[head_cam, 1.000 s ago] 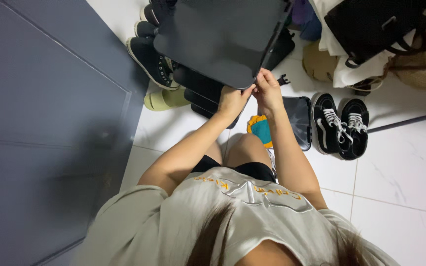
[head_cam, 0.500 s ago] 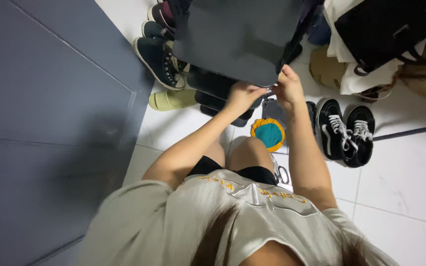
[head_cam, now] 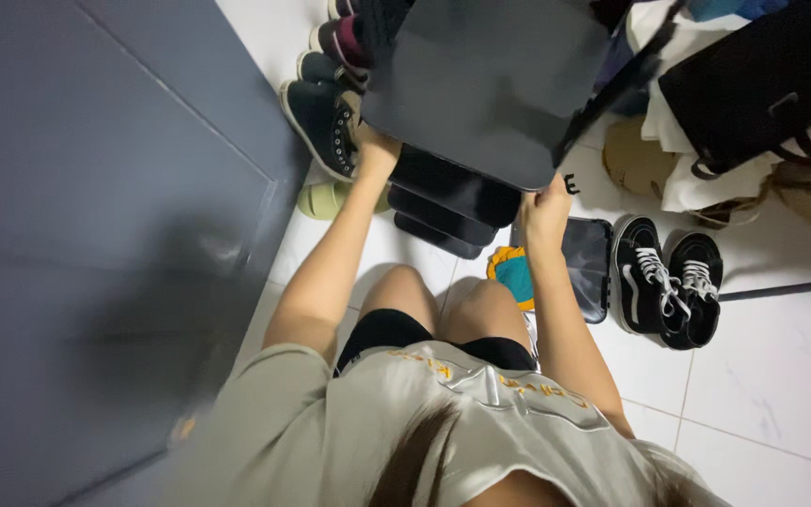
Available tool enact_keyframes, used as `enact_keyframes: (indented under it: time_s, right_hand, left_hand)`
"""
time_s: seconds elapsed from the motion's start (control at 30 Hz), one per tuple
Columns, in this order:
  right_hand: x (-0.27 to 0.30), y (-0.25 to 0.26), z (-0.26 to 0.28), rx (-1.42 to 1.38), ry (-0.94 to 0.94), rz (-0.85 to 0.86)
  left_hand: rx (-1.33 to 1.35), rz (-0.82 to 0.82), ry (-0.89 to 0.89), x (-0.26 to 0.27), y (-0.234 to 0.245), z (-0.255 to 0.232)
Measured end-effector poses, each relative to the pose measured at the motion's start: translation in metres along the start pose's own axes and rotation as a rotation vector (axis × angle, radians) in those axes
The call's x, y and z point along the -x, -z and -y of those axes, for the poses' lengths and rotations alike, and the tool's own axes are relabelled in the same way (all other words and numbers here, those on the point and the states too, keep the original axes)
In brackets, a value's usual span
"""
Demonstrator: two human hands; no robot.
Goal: The person wipes a black plastic shelf component with a cloth, then attaches a vertical support piece to it. They continue to wipe and assemble additional parts of the shelving unit while sitting on the floor.
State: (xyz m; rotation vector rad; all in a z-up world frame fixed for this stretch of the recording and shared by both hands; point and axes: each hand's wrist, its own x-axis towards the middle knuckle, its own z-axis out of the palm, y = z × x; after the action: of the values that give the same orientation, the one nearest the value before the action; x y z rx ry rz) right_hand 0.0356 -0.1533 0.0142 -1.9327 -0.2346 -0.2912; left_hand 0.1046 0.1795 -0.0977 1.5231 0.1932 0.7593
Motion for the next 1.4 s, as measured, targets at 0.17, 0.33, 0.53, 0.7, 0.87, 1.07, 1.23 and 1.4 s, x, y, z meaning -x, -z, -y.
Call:
enact_keyframes:
  time_s: [0.17, 0.33, 0.53, 0.7, 0.87, 1.07, 1.23, 1.4]
  right_hand:
    - [-0.013, -0.005, -0.041, 0.172, 0.107, -0.127]
    - [-0.039, 0.002, -0.072, 0.02, 0.174, -0.075]
    - [-0.033, -0.002, -0.059, 0.059, 0.151, -0.078]
    - [-0.033, -0.008, -0.054, 0.212, 0.265, -0.152]
    - [-0.027, -0.007, -0.035, 0.101, 0.022, -0.103]
    - [0.046, -0.018, -0.085, 0.348, 0.225, -0.127]
    - [0.134, -0.022, -0.186, 0.414, -0.103, 0.094]
    - [0.173, 0.023, -0.245, 0.309, -0.797, 0.145]
  left_hand:
    - [0.685, -0.158, 0.272, 0.006, -0.02, -0.02]
    - [-0.482, -0.105, 0.091, 0.057, -0.008, -0.118]
    - [-0.458, -0.135, 0.066, 0.057, -0.005, -0.148]
    - [-0.443, -0.091, 0.079, 0.053, -0.002, -0.136]
    - [-0.373, 0.075, -0.157, 0.068, 0.013, -0.105]
    - [-0.746, 0.08, -0.165, 0.183, 0.003, -0.107]
    - [-0.941, 0.614, -0.379, 0.21, -0.025, -0.135]
    - [-0.99, 0.665, -0.394, 0.214, -0.037, -0.129]
